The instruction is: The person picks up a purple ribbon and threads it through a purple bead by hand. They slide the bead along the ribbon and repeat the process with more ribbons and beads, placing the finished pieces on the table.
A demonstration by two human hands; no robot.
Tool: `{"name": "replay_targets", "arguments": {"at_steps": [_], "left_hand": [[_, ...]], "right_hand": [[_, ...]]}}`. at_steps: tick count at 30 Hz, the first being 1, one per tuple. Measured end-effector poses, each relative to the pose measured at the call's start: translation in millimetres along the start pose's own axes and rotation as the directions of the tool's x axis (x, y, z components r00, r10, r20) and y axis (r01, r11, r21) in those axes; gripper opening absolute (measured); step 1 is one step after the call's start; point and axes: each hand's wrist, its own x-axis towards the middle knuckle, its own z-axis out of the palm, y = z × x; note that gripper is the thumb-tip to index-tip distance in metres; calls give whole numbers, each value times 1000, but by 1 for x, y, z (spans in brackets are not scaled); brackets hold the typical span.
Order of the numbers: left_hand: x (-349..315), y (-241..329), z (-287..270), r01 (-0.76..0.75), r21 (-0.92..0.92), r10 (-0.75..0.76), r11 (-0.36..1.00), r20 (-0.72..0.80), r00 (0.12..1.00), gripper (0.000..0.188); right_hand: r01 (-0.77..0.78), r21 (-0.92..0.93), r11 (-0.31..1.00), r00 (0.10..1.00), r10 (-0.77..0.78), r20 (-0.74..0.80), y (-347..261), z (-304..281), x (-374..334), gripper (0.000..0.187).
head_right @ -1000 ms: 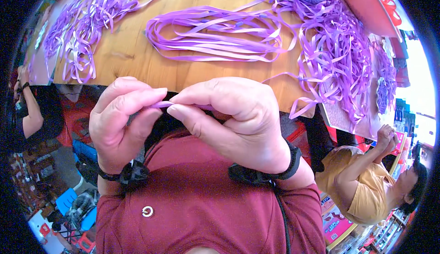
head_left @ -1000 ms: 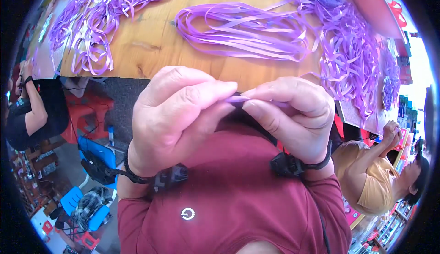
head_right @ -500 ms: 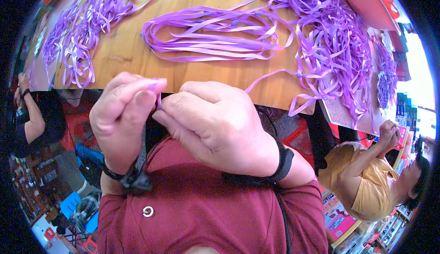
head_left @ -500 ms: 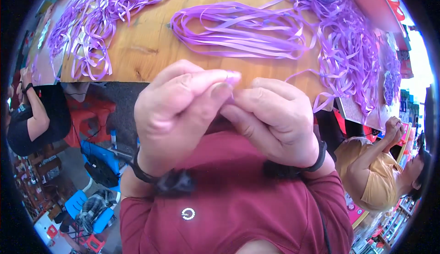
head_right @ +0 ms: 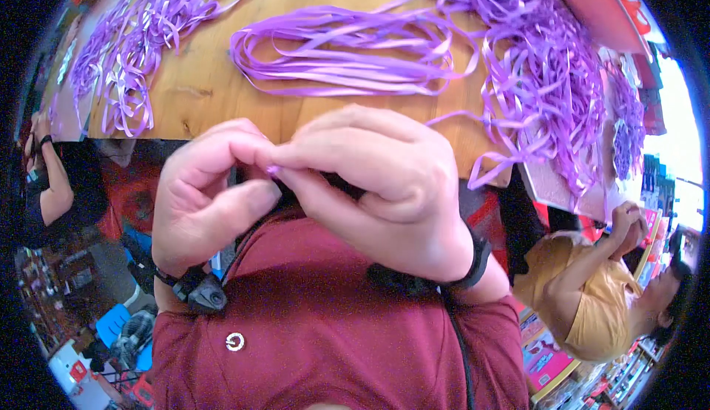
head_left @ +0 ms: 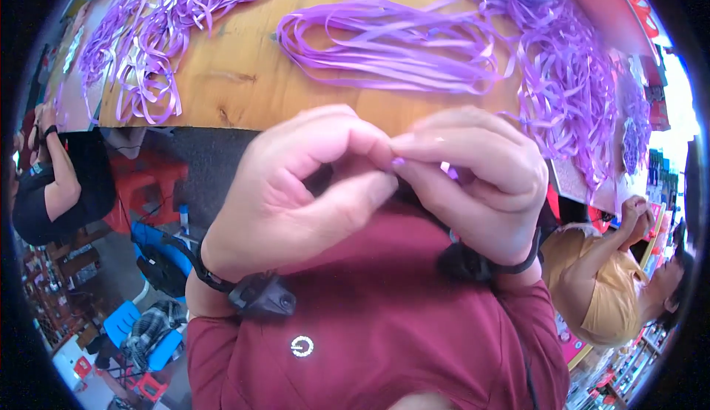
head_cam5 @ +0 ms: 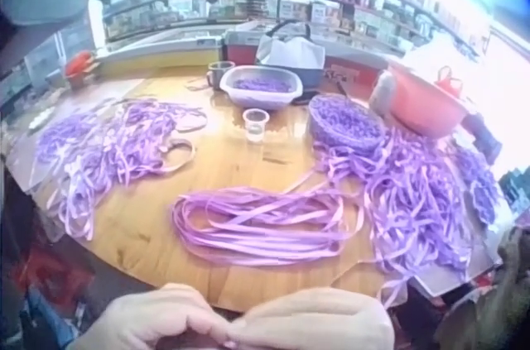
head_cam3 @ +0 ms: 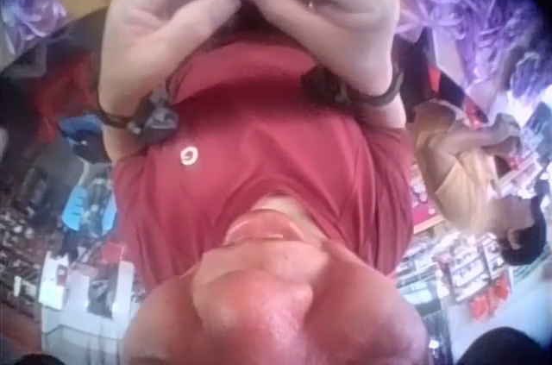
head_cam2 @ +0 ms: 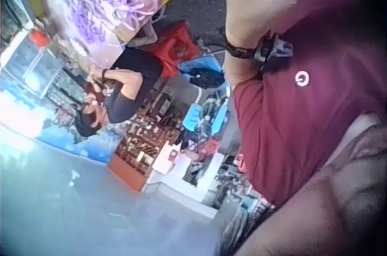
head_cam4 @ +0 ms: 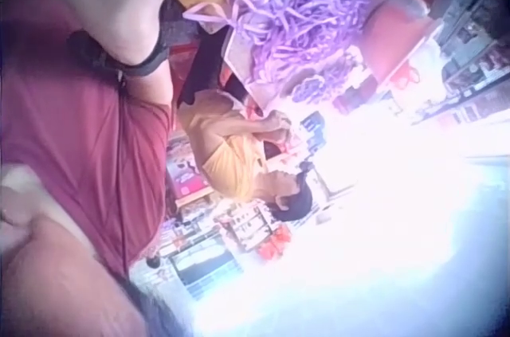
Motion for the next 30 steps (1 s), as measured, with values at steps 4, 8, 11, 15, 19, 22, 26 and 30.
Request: {"name": "replay_targets", "arguments": {"at_steps": [4,8,11,15,19,22,26,30], "left_hand": [[0,2,0,197,-150,-190,969,61,980,11],[2,6,2,437,-572,-440,694,143,887,11],[-1,3,0,460,-643,-426,612,223,877,14],[0,7,6,452,-671,-451,588,192,872,14],[0,7,9,402,-606,-457,686,70,887,11],[0,5,11,388,-494,-453,778,-12,892,11],[2,-10,13,-142,131,165,981,-177,970,17],[6,-12,14,-116,-56,104,992,-182,978,6]], "right_hand": [[31,-48,998,999,-32,-20,1,0,1,20],[104,-90,991,995,-104,3,1,1,1,22],[206,-206,957,978,-210,3,-1,4,-5,27],[238,-298,924,971,-233,54,-3,-1,-4,31],[179,-269,946,983,-185,3,0,3,-7,29],[84,-205,975,996,-89,-16,-2,2,-6,24],[95,-235,967,988,-120,-97,2,8,-5,20],[119,-198,973,977,-150,-153,8,5,-3,19]]}}
